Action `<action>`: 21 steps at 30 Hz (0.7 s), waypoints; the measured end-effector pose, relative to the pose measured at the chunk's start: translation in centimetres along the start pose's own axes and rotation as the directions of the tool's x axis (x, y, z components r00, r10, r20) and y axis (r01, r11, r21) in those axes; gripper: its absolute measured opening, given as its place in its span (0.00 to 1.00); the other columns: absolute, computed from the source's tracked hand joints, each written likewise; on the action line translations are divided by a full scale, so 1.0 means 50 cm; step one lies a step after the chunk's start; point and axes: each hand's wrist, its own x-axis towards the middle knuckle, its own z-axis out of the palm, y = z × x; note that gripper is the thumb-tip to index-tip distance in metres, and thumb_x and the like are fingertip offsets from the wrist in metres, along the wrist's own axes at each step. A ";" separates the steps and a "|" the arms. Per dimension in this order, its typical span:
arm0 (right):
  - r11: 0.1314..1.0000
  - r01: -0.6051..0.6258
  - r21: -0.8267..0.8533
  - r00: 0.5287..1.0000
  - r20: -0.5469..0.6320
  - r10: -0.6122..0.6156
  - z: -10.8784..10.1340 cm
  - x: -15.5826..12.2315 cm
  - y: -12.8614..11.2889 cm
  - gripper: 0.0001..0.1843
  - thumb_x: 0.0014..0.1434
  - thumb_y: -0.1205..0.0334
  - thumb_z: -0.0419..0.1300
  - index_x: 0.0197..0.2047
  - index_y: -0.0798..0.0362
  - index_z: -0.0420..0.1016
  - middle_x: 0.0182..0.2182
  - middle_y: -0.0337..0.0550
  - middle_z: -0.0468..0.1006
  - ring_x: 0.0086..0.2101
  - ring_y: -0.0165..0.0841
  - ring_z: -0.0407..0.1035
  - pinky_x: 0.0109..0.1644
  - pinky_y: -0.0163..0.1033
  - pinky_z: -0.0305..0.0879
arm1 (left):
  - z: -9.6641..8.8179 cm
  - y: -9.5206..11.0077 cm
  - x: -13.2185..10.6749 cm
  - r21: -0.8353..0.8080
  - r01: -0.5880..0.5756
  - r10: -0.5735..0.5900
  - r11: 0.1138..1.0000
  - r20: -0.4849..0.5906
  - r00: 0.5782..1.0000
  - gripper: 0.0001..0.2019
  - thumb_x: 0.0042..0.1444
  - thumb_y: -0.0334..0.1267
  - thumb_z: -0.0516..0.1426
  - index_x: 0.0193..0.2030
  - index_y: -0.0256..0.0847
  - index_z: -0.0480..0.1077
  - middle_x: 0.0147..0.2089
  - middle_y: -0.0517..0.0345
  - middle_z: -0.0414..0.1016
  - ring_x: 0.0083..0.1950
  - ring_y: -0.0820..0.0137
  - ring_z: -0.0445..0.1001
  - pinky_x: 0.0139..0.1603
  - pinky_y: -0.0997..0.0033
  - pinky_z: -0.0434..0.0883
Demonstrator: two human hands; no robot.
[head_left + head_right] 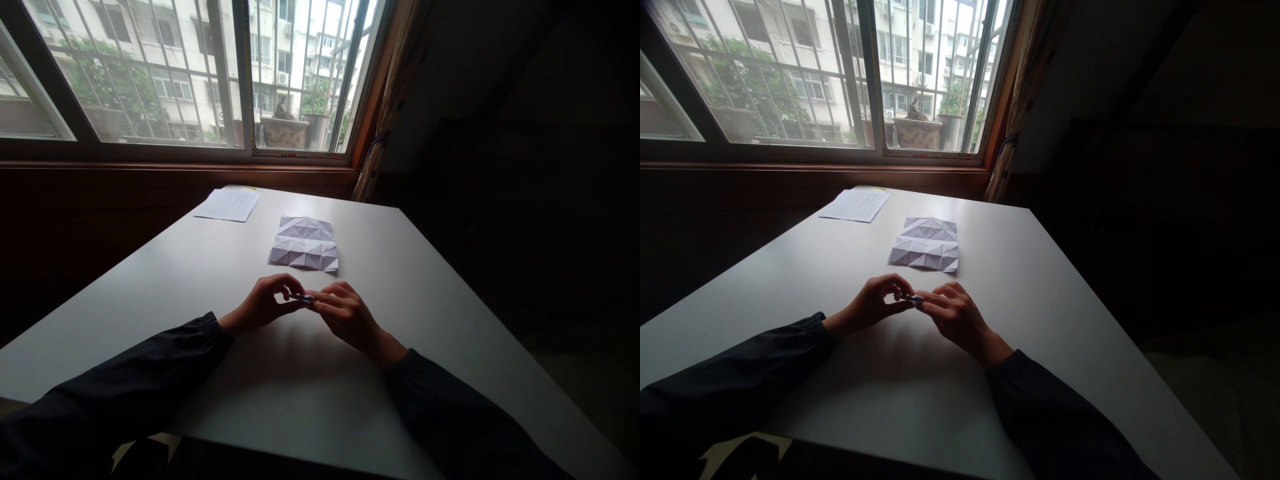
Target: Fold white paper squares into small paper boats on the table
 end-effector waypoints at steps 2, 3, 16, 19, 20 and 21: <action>1.000 0.005 -0.007 1.000 0.002 -0.005 -0.001 0.002 0.004 0.12 0.68 0.71 0.59 0.50 0.47 0.79 0.53 0.44 0.82 0.43 0.39 0.75 0.50 0.51 0.69 | -0.001 0.011 0.001 0.167 -0.121 0.123 0.978 -0.003 0.992 0.09 0.59 0.39 0.66 0.41 0.37 0.76 0.39 0.50 0.79 0.38 0.70 0.75 0.40 0.69 0.74; 1.000 0.006 -0.006 1.000 0.002 -0.006 -0.001 0.003 0.006 0.11 0.68 0.71 0.59 0.48 0.48 0.80 0.54 0.44 0.82 0.43 0.39 0.75 0.50 0.51 0.69 | -0.001 0.015 0.001 0.219 -0.176 0.178 0.960 0.008 0.984 0.06 0.60 0.38 0.65 0.40 0.38 0.76 0.39 0.50 0.79 0.38 0.69 0.75 0.40 0.68 0.74; 1.000 0.013 0.019 1.000 -0.005 -0.013 0.000 0.003 0.015 0.13 0.69 0.72 0.57 0.47 0.47 0.79 0.57 0.45 0.80 0.44 0.38 0.78 0.52 0.51 0.70 | -0.014 0.013 -0.003 0.443 -0.406 0.351 0.799 0.204 0.914 0.06 0.65 0.36 0.59 0.42 0.45 0.79 0.44 0.49 0.83 0.44 0.64 0.78 0.46 0.65 0.75; 1.000 0.016 0.008 1.000 -0.008 -0.016 0.000 0.003 0.015 0.12 0.69 0.71 0.57 0.47 0.47 0.79 0.57 0.45 0.80 0.45 0.38 0.78 0.53 0.51 0.69 | -0.011 0.017 -0.002 0.431 -0.388 0.344 0.815 0.180 0.922 0.05 0.63 0.39 0.62 0.43 0.43 0.79 0.44 0.48 0.82 0.44 0.64 0.78 0.47 0.64 0.75; 1.000 0.015 0.003 1.000 -0.008 -0.015 -0.001 0.004 0.015 0.12 0.69 0.71 0.57 0.47 0.47 0.80 0.57 0.45 0.80 0.45 0.38 0.79 0.53 0.52 0.69 | -0.009 0.019 -0.002 0.422 -0.380 0.341 0.823 0.168 0.925 0.07 0.63 0.40 0.63 0.45 0.43 0.78 0.43 0.48 0.82 0.44 0.64 0.78 0.47 0.64 0.76; 1.000 0.014 -0.001 1.000 -0.008 -0.014 -0.001 0.004 0.014 0.11 0.69 0.70 0.58 0.47 0.47 0.80 0.56 0.45 0.81 0.45 0.38 0.79 0.53 0.52 0.69 | -0.007 0.021 -0.001 0.412 -0.367 0.333 0.834 0.154 0.930 0.09 0.62 0.41 0.64 0.46 0.42 0.78 0.43 0.48 0.82 0.43 0.64 0.78 0.47 0.65 0.76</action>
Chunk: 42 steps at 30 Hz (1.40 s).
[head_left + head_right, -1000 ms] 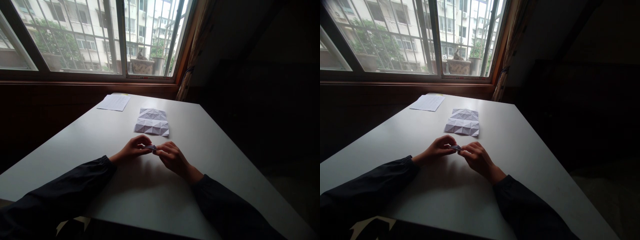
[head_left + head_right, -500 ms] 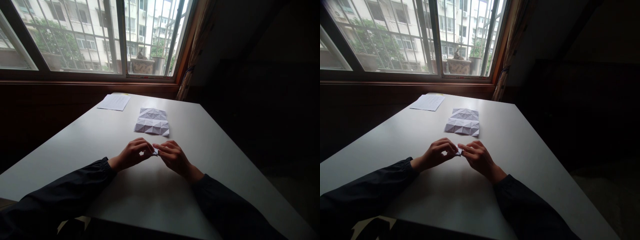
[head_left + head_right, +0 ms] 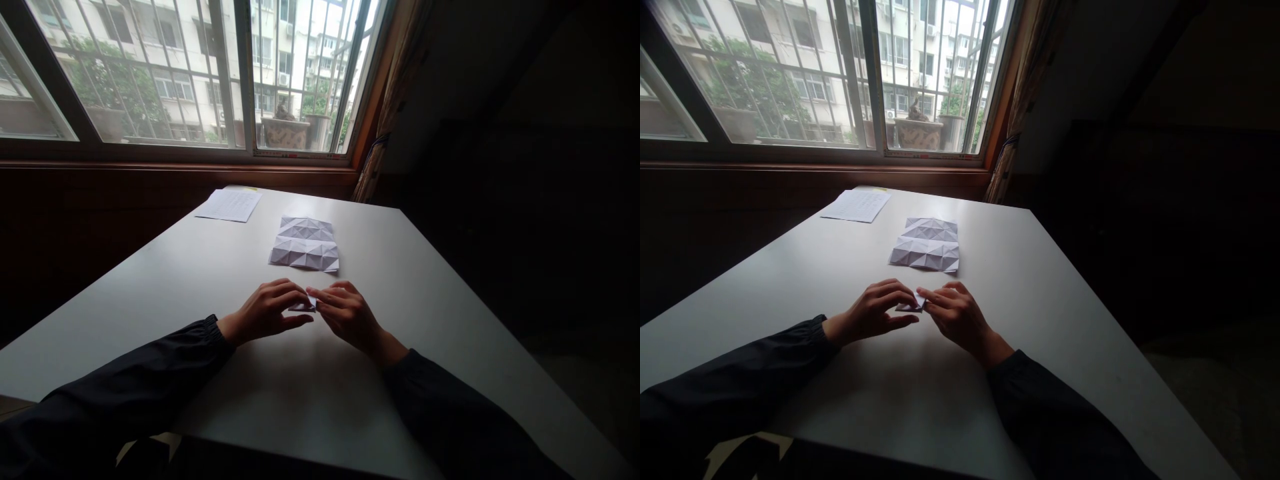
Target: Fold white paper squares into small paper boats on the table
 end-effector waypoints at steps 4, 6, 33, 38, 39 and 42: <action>1.000 -0.008 -0.004 1.000 0.006 0.008 -0.002 0.001 -0.003 0.12 0.68 0.70 0.59 0.49 0.47 0.79 0.54 0.45 0.82 0.46 0.38 0.79 0.54 0.51 0.68 | 0.005 0.005 0.002 -0.077 0.090 -0.091 0.993 -0.009 0.996 0.10 0.65 0.41 0.61 0.49 0.41 0.78 0.43 0.48 0.81 0.40 0.68 0.78 0.44 0.68 0.76; 1.000 -0.017 0.001 1.000 0.008 0.017 -0.003 0.000 -0.005 0.13 0.68 0.70 0.58 0.50 0.46 0.79 0.53 0.45 0.83 0.45 0.38 0.79 0.54 0.51 0.67 | 0.007 0.003 0.001 -0.103 0.131 -0.132 0.986 -0.002 0.991 0.10 0.67 0.41 0.59 0.49 0.41 0.79 0.44 0.48 0.81 0.40 0.68 0.79 0.45 0.68 0.76; 0.998 -0.035 0.061 0.999 0.007 0.034 -0.003 0.002 -0.010 0.14 0.61 0.76 0.59 0.45 0.48 0.78 0.45 0.40 0.85 0.40 0.35 0.79 0.53 0.48 0.65 | 0.015 -0.013 -0.003 -0.071 0.323 -0.326 0.944 -0.035 0.945 0.09 0.67 0.42 0.59 0.41 0.40 0.79 0.39 0.54 0.83 0.38 0.69 0.80 0.41 0.73 0.73; 0.991 -0.059 0.116 0.998 -0.011 0.060 0.002 -0.001 -0.016 0.16 0.59 0.77 0.60 0.45 0.48 0.79 0.45 0.40 0.85 0.40 0.36 0.79 0.53 0.48 0.66 | 0.015 -0.020 0.000 -0.180 0.387 -0.408 0.905 -0.102 0.907 0.14 0.71 0.43 0.54 0.42 0.38 0.78 0.39 0.53 0.83 0.39 0.69 0.80 0.41 0.74 0.74; 0.987 -0.078 0.141 0.996 -0.021 0.082 0.004 -0.003 -0.017 0.17 0.59 0.77 0.60 0.45 0.48 0.80 0.45 0.40 0.86 0.39 0.36 0.79 0.53 0.48 0.66 | 0.014 -0.021 0.000 -0.187 0.390 -0.413 0.901 -0.103 0.905 0.15 0.71 0.44 0.53 0.42 0.38 0.78 0.39 0.53 0.83 0.39 0.69 0.80 0.41 0.74 0.74; 0.951 -0.184 0.249 0.976 -0.067 0.207 0.010 -0.006 -0.020 0.15 0.58 0.76 0.61 0.43 0.48 0.81 0.42 0.42 0.86 0.38 0.37 0.80 0.50 0.47 0.68 | 0.012 -0.023 -0.002 -0.211 0.404 -0.425 0.890 -0.061 0.903 0.15 0.71 0.45 0.52 0.48 0.39 0.76 0.41 0.53 0.82 0.41 0.68 0.81 0.43 0.72 0.74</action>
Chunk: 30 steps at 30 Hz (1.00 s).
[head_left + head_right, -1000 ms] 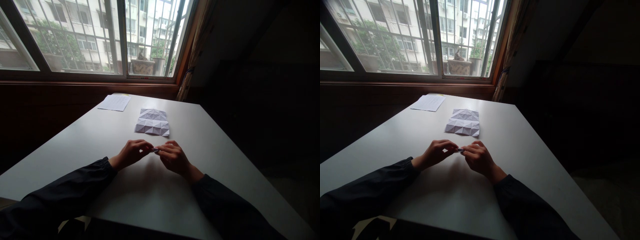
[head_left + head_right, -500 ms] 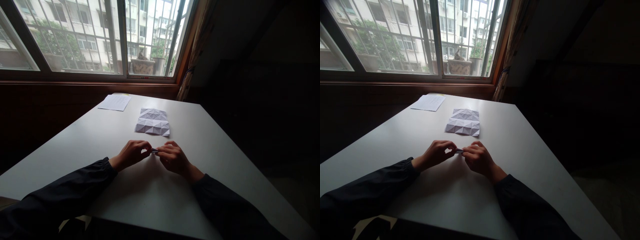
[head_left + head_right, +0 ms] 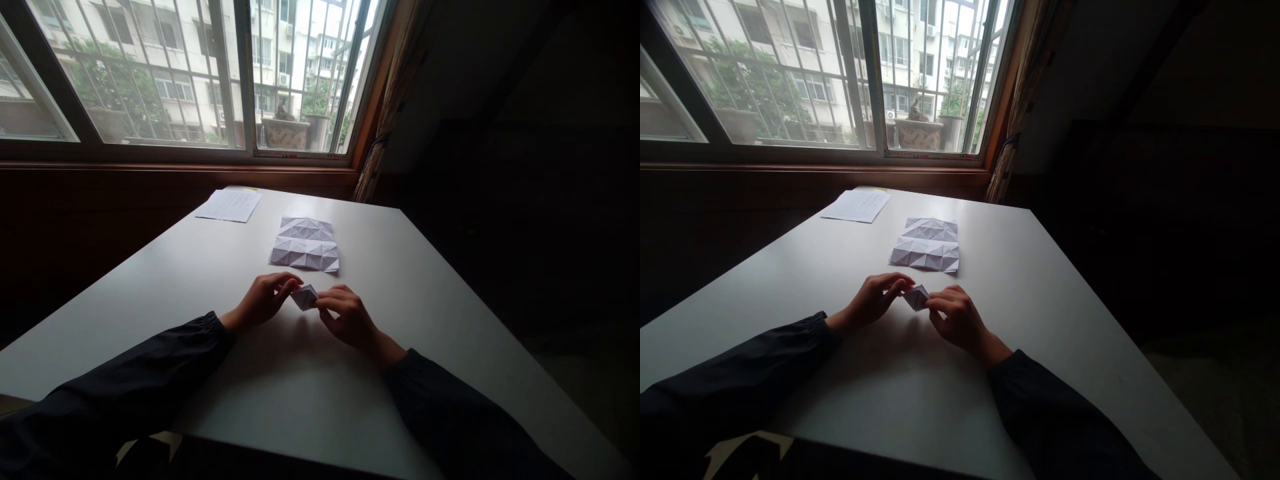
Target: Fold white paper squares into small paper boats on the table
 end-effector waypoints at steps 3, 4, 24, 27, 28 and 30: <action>0.980 -0.141 0.141 0.988 -0.049 0.149 0.002 0.000 -0.003 0.13 0.58 0.74 0.62 0.40 0.48 0.83 0.41 0.43 0.86 0.40 0.39 0.80 0.50 0.47 0.70 | 0.001 -0.005 -0.003 -0.023 0.028 -0.027 0.999 0.062 0.998 0.16 0.71 0.46 0.53 0.59 0.41 0.69 0.44 0.53 0.82 0.42 0.67 0.81 0.46 0.70 0.75; 0.964 -0.186 0.191 0.979 -0.052 0.199 0.000 0.001 -0.005 0.13 0.57 0.74 0.62 0.39 0.48 0.83 0.41 0.43 0.86 0.41 0.39 0.80 0.50 0.47 0.71 | 0.002 -0.007 -0.004 -0.020 0.030 -0.029 0.999 0.075 0.997 0.17 0.71 0.46 0.53 0.61 0.42 0.67 0.45 0.52 0.82 0.42 0.68 0.81 0.46 0.69 0.75; 0.703 -0.492 0.513 0.870 0.288 0.399 -0.007 0.003 0.004 0.13 0.66 0.55 0.61 0.51 0.51 0.73 0.38 0.45 0.82 0.36 0.36 0.76 0.41 0.40 0.69 | 0.011 -0.002 -0.003 0.241 -0.196 0.174 0.950 0.109 0.979 0.07 0.68 0.40 0.58 0.46 0.41 0.74 0.42 0.53 0.80 0.41 0.69 0.79 0.43 0.71 0.74; 0.875 -0.412 0.253 0.908 0.186 0.374 -0.005 0.001 -0.008 0.08 0.66 0.57 0.61 0.43 0.52 0.77 0.31 0.42 0.79 0.29 0.33 0.71 0.35 0.38 0.65 | 0.014 -0.009 -0.010 0.219 -0.148 0.111 0.965 0.170 0.979 0.07 0.68 0.41 0.58 0.46 0.41 0.73 0.38 0.56 0.81 0.37 0.69 0.80 0.39 0.73 0.73; 0.898 -0.394 0.197 0.916 0.169 0.365 -0.004 0.001 -0.011 0.08 0.66 0.57 0.61 0.41 0.52 0.77 0.29 0.41 0.78 0.28 0.32 0.70 0.34 0.38 0.63 | 0.015 -0.010 -0.011 0.208 -0.137 0.100 0.968 0.178 0.979 0.07 0.68 0.42 0.58 0.47 0.42 0.72 0.38 0.56 0.82 0.37 0.69 0.81 0.38 0.73 0.73; 0.913 -0.379 0.152 0.921 0.155 0.356 -0.004 0.002 -0.014 0.08 0.68 0.58 0.59 0.40 0.52 0.78 0.28 0.40 0.78 0.27 0.32 0.69 0.33 0.37 0.62 | 0.018 -0.008 -0.012 0.189 -0.110 0.078 0.976 0.167 0.983 0.10 0.67 0.43 0.58 0.51 0.43 0.71 0.39 0.57 0.82 0.39 0.68 0.82 0.39 0.73 0.73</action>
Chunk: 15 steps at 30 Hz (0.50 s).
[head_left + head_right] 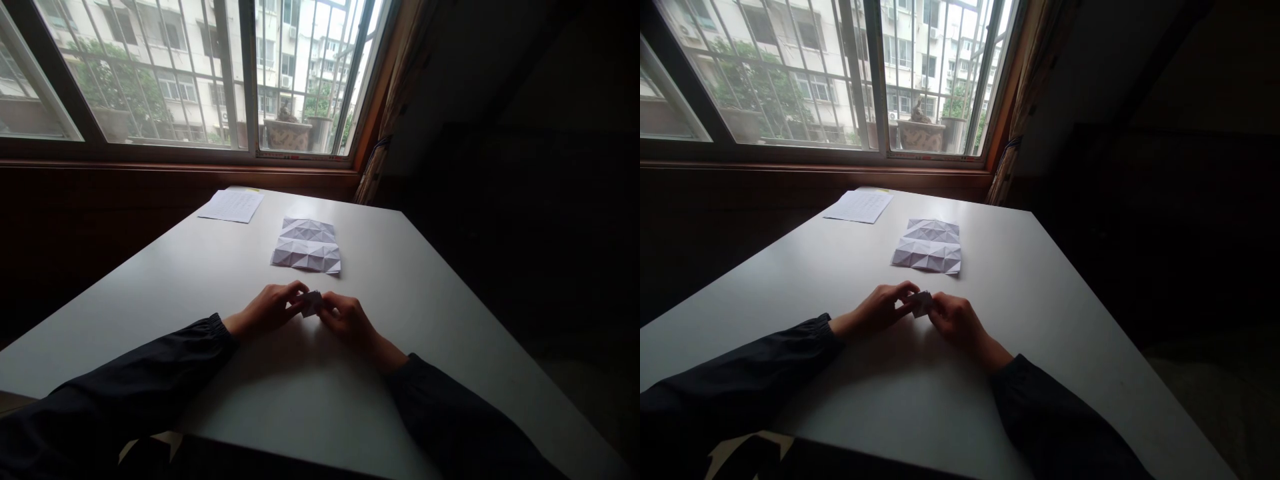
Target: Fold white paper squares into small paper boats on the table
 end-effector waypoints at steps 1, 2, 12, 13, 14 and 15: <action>1.000 0.002 -0.002 1.000 -0.003 -0.002 -0.001 0.000 -0.001 0.09 0.68 0.58 0.58 0.41 0.52 0.78 0.29 0.40 0.78 0.28 0.32 0.69 0.34 0.37 0.63 | 0.000 0.003 0.001 -0.009 0.004 -0.004 1.000 -0.008 1.000 0.11 0.67 0.44 0.59 0.53 0.43 0.71 0.40 0.57 0.82 0.40 0.68 0.82 0.40 0.73 0.73; 1.000 0.005 -0.001 1.000 -0.006 -0.005 -0.002 0.001 -0.002 0.09 0.69 0.58 0.58 0.41 0.51 0.79 0.30 0.41 0.78 0.28 0.32 0.70 0.34 0.37 0.63 | -0.001 0.006 0.003 -0.015 0.001 -0.001 1.000 -0.018 1.000 0.12 0.67 0.44 0.59 0.54 0.43 0.70 0.41 0.56 0.82 0.42 0.67 0.82 0.41 0.72 0.73; 0.998 0.031 0.052 0.997 -0.075 -0.028 0.009 0.011 -0.019 0.12 0.69 0.54 0.59 0.49 0.50 0.78 0.40 0.46 0.82 0.35 0.36 0.78 0.37 0.39 0.75 | -0.004 0.028 0.021 -0.073 -0.050 0.037 0.996 -0.165 0.986 0.08 0.67 0.40 0.59 0.46 0.41 0.77 0.42 0.53 0.80 0.37 0.72 0.77 0.40 0.72 0.75; 0.997 0.010 0.079 0.996 -0.090 -0.003 0.011 0.011 -0.020 0.12 0.69 0.53 0.59 0.49 0.50 0.78 0.41 0.47 0.82 0.35 0.36 0.78 0.36 0.39 0.76 | -0.003 0.028 0.021 -0.070 -0.046 0.033 0.996 -0.172 0.985 0.08 0.66 0.41 0.60 0.46 0.41 0.78 0.41 0.53 0.80 0.37 0.72 0.77 0.40 0.72 0.75; 0.995 -0.011 0.101 0.994 -0.105 0.021 0.012 0.012 -0.021 0.13 0.68 0.51 0.60 0.48 0.50 0.78 0.41 0.47 0.82 0.36 0.37 0.78 0.36 0.39 0.76 | -0.003 0.028 0.022 -0.056 -0.048 0.037 0.997 -0.180 0.983 0.08 0.66 0.42 0.61 0.45 0.41 0.78 0.41 0.53 0.80 0.38 0.71 0.77 0.40 0.71 0.75; 0.992 -0.028 0.119 0.992 -0.121 0.043 0.013 0.013 -0.023 0.14 0.68 0.50 0.60 0.47 0.50 0.78 0.40 0.47 0.83 0.35 0.37 0.79 0.36 0.39 0.77 | -0.004 0.028 0.023 -0.034 -0.054 0.046 0.998 -0.188 0.981 0.08 0.65 0.43 0.61 0.45 0.42 0.79 0.40 0.54 0.80 0.39 0.70 0.78 0.41 0.70 0.75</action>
